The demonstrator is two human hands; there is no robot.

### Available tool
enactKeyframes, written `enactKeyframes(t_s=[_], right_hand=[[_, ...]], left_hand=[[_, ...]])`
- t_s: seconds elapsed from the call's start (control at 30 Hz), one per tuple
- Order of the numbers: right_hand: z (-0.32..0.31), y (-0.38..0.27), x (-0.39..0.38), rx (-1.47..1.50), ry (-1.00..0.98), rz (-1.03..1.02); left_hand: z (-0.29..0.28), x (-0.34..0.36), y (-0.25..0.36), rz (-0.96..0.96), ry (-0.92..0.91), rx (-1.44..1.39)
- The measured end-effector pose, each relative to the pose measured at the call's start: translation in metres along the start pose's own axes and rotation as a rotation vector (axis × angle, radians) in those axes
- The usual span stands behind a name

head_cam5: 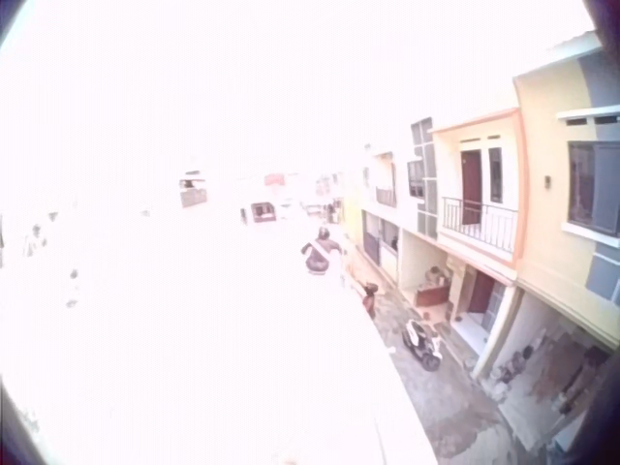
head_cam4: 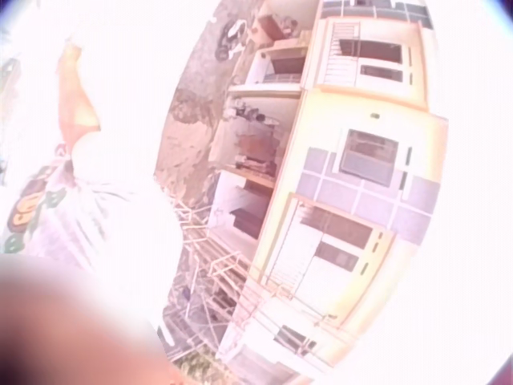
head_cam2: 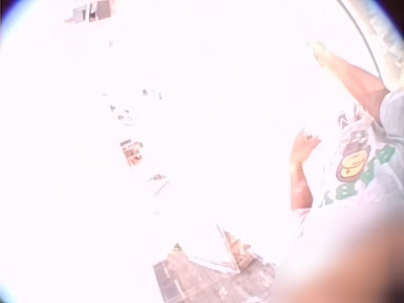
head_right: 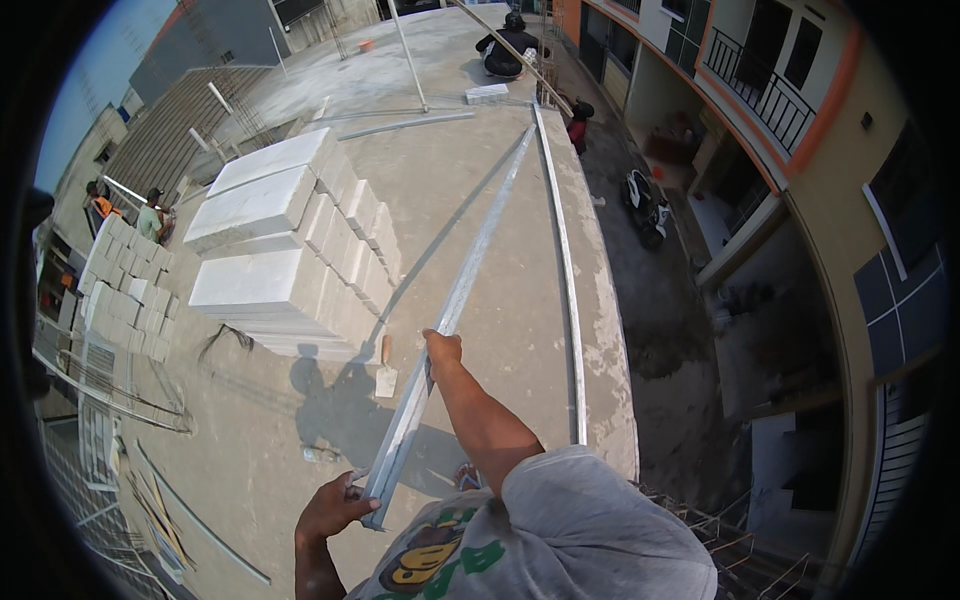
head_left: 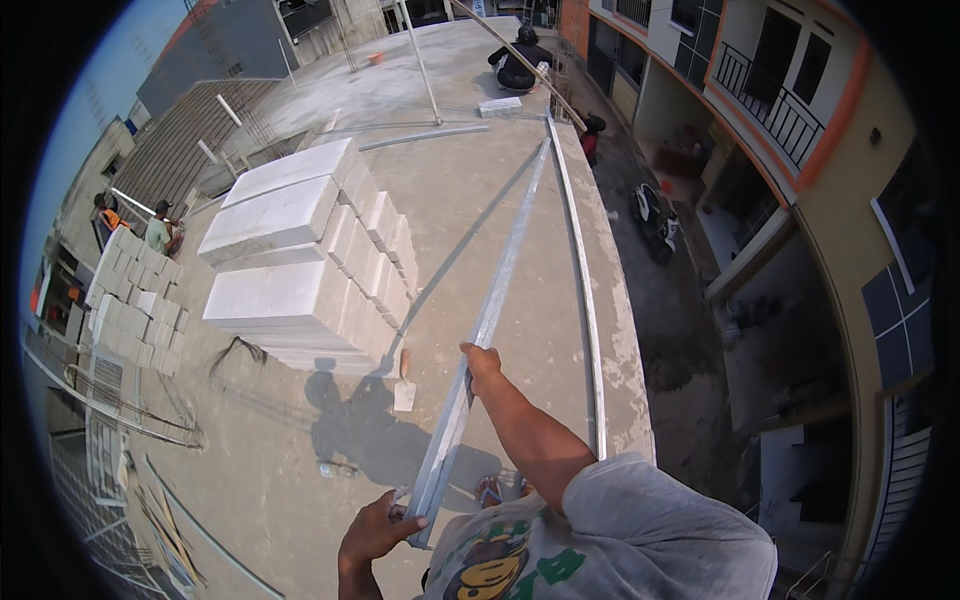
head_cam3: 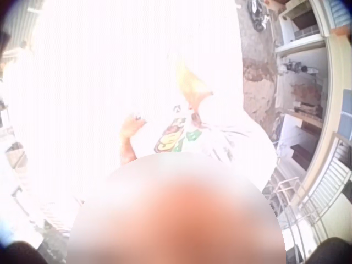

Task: The person uses tin snips to cut a long white metal profile into shorter pieces on a rooftop. After cutting, the person inspects the cut ends and positions the profile against a vertical rebar structure.

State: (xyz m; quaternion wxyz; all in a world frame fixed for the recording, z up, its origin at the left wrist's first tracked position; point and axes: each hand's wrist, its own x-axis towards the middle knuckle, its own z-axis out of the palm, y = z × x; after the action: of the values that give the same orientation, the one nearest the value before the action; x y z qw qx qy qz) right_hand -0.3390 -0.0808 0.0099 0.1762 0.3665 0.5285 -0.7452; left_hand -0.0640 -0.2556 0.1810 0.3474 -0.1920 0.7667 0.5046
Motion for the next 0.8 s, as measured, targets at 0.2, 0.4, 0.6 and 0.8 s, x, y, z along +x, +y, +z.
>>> enactKeyframes(t_s=[0.2,0.4,0.6,0.8], right_hand=[[-0.007,0.011,0.000,-0.058,0.018,0.039],[-0.020,0.009,0.014,0.025,-0.016,0.064],[-0.029,-0.006,0.037,0.168,-0.154,0.097],[0.000,-0.012,0.039,0.210,-0.179,0.129]], left_hand=[[0.015,0.008,0.005,-0.161,0.018,0.302],[0.035,0.007,0.015,-0.206,0.068,0.447],[0.045,-0.004,0.040,-0.237,0.154,0.405],[0.024,-0.023,0.055,-0.263,0.235,0.460]])
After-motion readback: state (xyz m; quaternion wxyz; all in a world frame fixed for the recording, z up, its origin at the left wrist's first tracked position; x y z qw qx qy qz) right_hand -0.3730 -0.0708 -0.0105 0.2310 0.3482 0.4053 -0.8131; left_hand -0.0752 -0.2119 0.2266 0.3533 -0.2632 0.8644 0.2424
